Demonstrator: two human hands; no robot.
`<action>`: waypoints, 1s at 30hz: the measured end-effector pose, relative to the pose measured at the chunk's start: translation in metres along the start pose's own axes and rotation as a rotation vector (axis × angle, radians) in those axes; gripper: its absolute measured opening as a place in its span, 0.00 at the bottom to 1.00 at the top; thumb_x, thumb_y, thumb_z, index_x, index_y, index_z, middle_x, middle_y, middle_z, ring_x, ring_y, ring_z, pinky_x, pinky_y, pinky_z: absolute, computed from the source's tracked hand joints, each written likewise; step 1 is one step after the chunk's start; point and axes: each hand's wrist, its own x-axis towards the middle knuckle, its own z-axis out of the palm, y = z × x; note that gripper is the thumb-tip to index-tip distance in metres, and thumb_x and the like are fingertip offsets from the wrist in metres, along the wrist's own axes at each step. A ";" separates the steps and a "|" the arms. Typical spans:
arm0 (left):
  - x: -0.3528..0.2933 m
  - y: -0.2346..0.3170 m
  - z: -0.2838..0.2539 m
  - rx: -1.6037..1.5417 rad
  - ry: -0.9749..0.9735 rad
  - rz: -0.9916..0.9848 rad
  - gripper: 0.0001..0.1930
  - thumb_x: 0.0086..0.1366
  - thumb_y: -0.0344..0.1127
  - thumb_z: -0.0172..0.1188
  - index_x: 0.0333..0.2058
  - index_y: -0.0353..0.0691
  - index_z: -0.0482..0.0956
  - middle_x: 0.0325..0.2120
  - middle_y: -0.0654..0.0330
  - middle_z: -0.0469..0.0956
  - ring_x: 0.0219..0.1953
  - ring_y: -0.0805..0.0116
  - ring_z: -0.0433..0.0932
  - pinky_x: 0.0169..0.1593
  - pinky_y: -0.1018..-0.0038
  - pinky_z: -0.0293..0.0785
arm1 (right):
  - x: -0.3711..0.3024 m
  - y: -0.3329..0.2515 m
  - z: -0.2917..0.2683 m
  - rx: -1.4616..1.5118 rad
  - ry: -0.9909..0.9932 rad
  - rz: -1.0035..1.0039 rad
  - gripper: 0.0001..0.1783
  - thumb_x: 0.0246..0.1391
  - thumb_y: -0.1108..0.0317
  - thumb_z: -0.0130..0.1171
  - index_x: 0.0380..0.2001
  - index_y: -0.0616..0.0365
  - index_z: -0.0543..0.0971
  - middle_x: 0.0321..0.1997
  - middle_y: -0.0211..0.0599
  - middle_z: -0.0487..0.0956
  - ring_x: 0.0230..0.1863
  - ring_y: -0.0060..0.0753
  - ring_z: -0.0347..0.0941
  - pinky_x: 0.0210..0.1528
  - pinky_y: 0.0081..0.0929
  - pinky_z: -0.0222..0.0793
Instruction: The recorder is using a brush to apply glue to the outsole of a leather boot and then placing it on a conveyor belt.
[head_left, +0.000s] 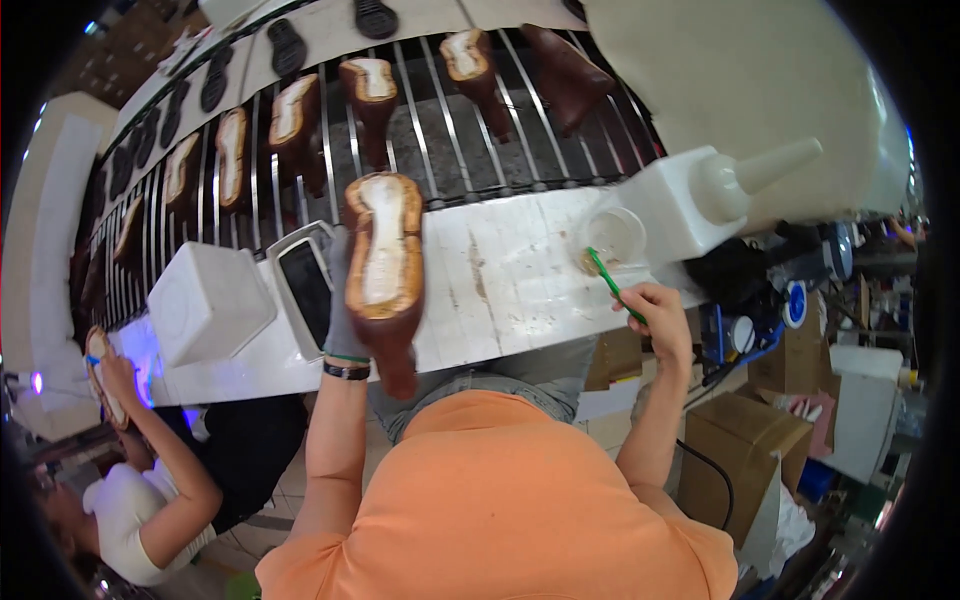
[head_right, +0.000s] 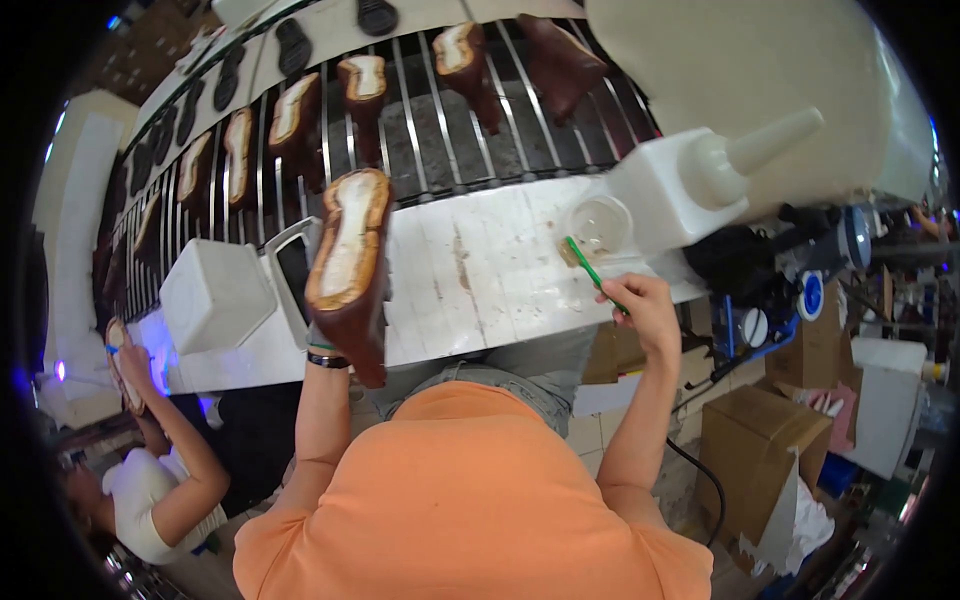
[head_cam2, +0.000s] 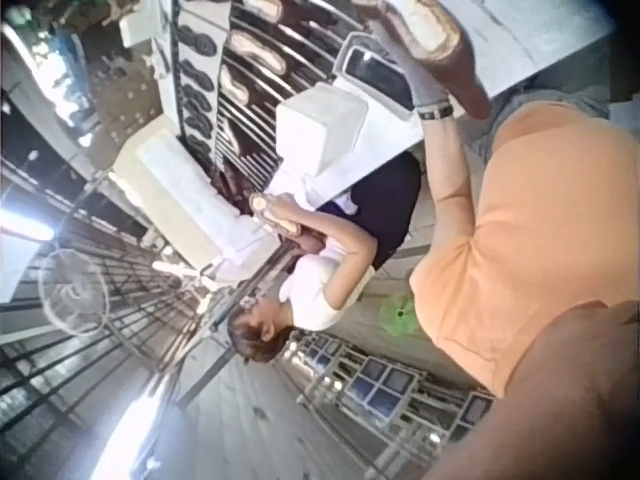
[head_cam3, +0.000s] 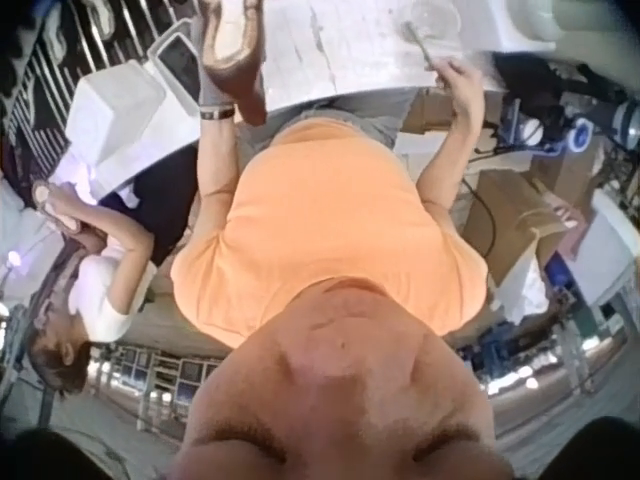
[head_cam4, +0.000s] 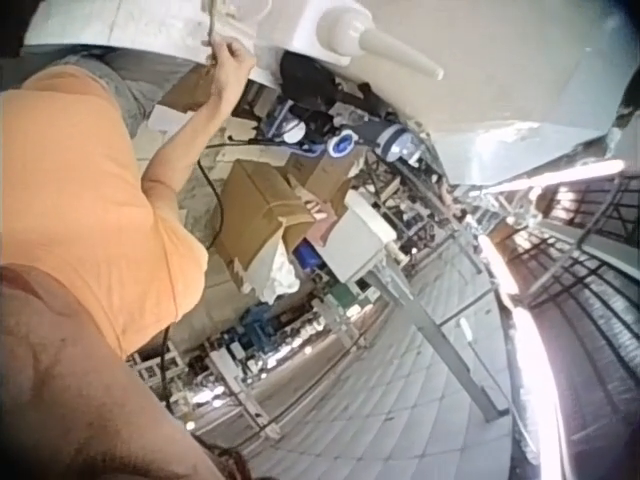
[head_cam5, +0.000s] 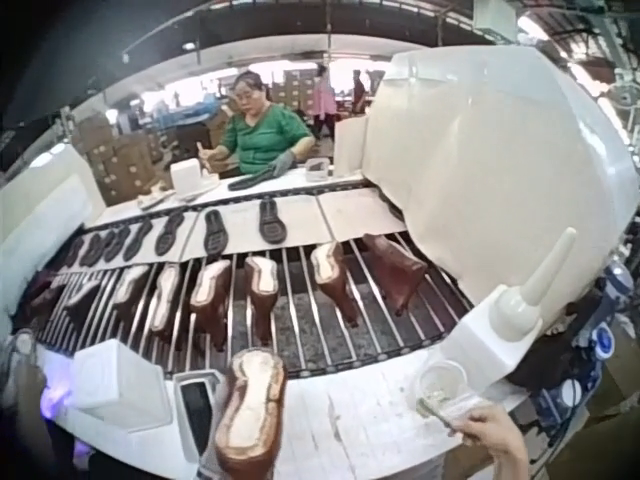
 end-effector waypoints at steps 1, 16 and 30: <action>-0.005 0.013 0.016 -0.091 0.044 -0.049 0.26 0.69 0.48 0.46 0.59 0.37 0.63 0.52 0.53 0.71 0.51 0.65 0.75 0.55 0.69 0.72 | -0.001 -0.005 0.005 0.002 -0.026 -0.007 0.10 0.53 0.67 0.61 0.28 0.64 0.81 0.23 0.32 0.79 0.16 0.14 0.64 0.16 0.13 0.52; -0.011 0.081 0.088 0.097 -0.030 -0.229 0.30 0.67 0.51 0.48 0.57 0.32 0.62 0.49 0.57 0.71 0.48 0.71 0.72 0.53 0.74 0.67 | -0.021 -0.110 0.115 -0.152 -0.116 -0.914 0.05 0.42 0.80 0.66 0.26 0.66 0.80 0.27 0.37 0.79 0.29 0.23 0.73 0.27 0.17 0.64; -0.021 0.091 0.098 0.603 -0.084 -0.088 0.37 0.57 0.53 0.60 0.59 0.36 0.62 0.44 0.51 0.78 0.45 0.62 0.78 0.51 0.69 0.70 | 0.004 -0.159 0.133 -0.271 0.069 -1.119 0.05 0.47 0.77 0.65 0.26 0.68 0.79 0.26 0.34 0.78 0.27 0.19 0.70 0.30 0.16 0.64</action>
